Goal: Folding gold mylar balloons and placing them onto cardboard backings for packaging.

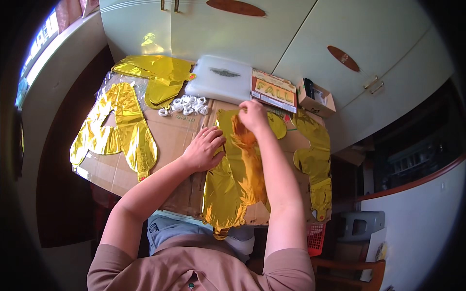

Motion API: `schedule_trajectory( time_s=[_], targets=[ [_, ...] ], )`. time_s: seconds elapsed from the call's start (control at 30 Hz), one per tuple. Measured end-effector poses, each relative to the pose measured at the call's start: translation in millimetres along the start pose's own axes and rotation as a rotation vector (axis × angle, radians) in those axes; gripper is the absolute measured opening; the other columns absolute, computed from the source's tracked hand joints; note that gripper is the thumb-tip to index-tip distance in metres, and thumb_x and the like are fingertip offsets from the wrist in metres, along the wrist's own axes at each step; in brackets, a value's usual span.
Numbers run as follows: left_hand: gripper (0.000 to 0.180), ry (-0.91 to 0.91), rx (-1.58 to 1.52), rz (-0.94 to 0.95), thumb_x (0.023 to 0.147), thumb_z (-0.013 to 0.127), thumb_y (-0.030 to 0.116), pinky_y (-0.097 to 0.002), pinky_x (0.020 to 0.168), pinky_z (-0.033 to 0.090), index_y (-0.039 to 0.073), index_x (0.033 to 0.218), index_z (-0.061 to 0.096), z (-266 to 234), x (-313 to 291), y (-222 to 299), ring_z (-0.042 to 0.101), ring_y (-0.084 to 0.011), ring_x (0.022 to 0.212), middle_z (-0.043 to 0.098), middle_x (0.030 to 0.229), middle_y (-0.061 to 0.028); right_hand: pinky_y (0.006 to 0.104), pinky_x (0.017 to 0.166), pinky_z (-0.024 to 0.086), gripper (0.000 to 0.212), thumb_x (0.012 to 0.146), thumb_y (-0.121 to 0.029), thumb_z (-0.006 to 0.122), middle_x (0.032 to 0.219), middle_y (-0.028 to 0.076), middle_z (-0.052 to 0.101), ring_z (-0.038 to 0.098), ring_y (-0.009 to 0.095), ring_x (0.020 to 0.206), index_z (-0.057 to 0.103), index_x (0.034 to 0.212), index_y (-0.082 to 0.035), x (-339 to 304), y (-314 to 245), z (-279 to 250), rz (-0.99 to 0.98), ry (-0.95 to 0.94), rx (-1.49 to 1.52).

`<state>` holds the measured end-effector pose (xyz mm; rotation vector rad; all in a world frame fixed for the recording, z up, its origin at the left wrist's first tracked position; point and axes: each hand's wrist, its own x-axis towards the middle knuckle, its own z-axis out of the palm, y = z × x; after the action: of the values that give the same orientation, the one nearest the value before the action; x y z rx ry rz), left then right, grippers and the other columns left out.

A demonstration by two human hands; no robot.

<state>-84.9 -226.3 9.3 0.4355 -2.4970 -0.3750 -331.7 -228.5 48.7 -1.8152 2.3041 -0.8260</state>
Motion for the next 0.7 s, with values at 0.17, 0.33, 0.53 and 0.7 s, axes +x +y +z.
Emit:
schedule_trajectory(
  time_s=[0.17, 0.33, 0.53, 0.7],
  targets=[
    [0.041, -0.013, -0.025, -0.006, 0.085, 0.068, 0.026, -0.0488, 0.115, 0.032, 0.004, 0.119, 0.059, 0, 5, 4, 0.047, -0.0352, 0.131, 0.055, 0.127, -0.0159, 0.0416, 0.101, 0.048, 0.048, 0.074, -0.031, 0.077, 0.126, 0.014, 0.063, 0.059, 0.032, 0.118, 0.066, 0.116, -0.009, 11, 61, -21, 0.086, -0.112, -0.104],
    [0.043, -0.02, -0.042, -0.02, 0.084, 0.069, 0.025, -0.0485, 0.115, 0.033, 0.004, 0.12, 0.058, -4, 3, 3, 0.047, -0.0352, 0.131, 0.055, 0.127, -0.016, 0.0426, 0.105, 0.044, 0.057, 0.071, -0.04, 0.081, 0.126, 0.014, 0.059, 0.054, 0.033, 0.123, 0.066, 0.117, -0.01, 14, 59, -23, 0.067, -0.218, -0.224],
    [0.043, -0.023, -0.061, -0.027, 0.085, 0.069, 0.025, -0.0485, 0.115, 0.032, 0.004, 0.12, 0.058, -4, 4, 3, 0.047, -0.0351, 0.131, 0.054, 0.127, -0.016, 0.0427, 0.104, 0.044, 0.05, 0.072, -0.042, 0.081, 0.122, 0.014, 0.06, 0.054, 0.034, 0.12, 0.068, 0.109, -0.01, 20, 59, -28, 0.067, -0.251, -0.248],
    [0.043, -0.027, -0.056, -0.026, 0.085, 0.069, 0.026, -0.0491, 0.115, 0.032, 0.005, 0.121, 0.058, -4, 4, 4, 0.046, -0.0351, 0.131, 0.054, 0.127, -0.0159, 0.0426, 0.102, 0.045, 0.045, 0.074, -0.041, 0.08, 0.117, 0.014, 0.061, 0.055, 0.034, 0.118, 0.067, 0.103, -0.009, 24, 52, -28, 0.055, -0.278, -0.281]
  ],
)
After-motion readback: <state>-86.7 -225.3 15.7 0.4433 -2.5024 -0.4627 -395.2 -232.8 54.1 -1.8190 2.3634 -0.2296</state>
